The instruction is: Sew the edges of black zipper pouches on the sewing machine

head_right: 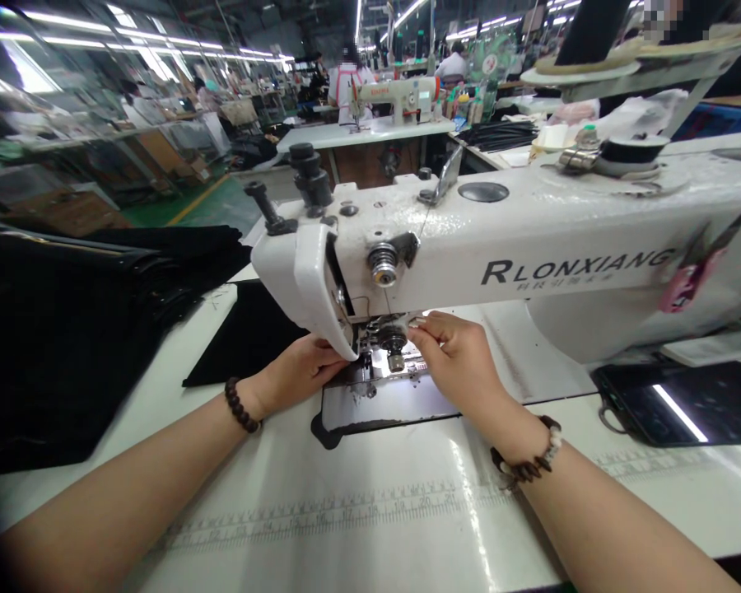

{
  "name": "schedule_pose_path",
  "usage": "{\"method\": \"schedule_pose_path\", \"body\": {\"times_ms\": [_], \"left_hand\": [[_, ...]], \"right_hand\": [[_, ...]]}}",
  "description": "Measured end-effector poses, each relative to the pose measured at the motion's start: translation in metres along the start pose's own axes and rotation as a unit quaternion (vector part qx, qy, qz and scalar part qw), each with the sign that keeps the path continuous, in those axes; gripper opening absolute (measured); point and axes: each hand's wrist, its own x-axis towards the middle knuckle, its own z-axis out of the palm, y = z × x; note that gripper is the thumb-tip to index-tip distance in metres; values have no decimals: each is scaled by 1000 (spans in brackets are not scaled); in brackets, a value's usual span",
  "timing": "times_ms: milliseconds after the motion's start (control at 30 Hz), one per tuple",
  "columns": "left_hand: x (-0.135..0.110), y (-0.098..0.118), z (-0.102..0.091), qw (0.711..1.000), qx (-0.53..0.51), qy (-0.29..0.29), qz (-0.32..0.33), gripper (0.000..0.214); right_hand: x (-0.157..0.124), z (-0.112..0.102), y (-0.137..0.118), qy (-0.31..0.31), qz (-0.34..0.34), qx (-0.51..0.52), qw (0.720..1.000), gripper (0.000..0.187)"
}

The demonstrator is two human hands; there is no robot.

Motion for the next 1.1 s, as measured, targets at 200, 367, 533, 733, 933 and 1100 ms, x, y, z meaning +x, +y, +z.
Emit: {"method": "schedule_pose_path", "body": {"times_ms": [200, 367, 533, 733, 933, 1100], "left_hand": [[9, -16, -23, 997, 51, -50, -21, 24], [-15, 18, -41, 977, 159, -111, -90, 43], [-40, 72, -42, 945, 176, -228, -157, 43], [-42, 76, -8, 979, 149, -72, -122, 46], [-39, 109, 23, 959, 138, -28, -247, 42], [-28, 122, 32, 946, 153, -14, -285, 43]], "right_hand": [[-12, 2, 10, -62, -80, -42, 994, 30], [-26, 2, 12, -144, -137, -119, 973, 34], [-26, 3, 11, -168, -143, -157, 963, 40], [-23, 3, 12, -181, -123, -157, 963, 30], [-25, 3, 13, -196, -105, -140, 965, 24], [-23, 2, 8, -214, -85, -117, 966, 21]]}}
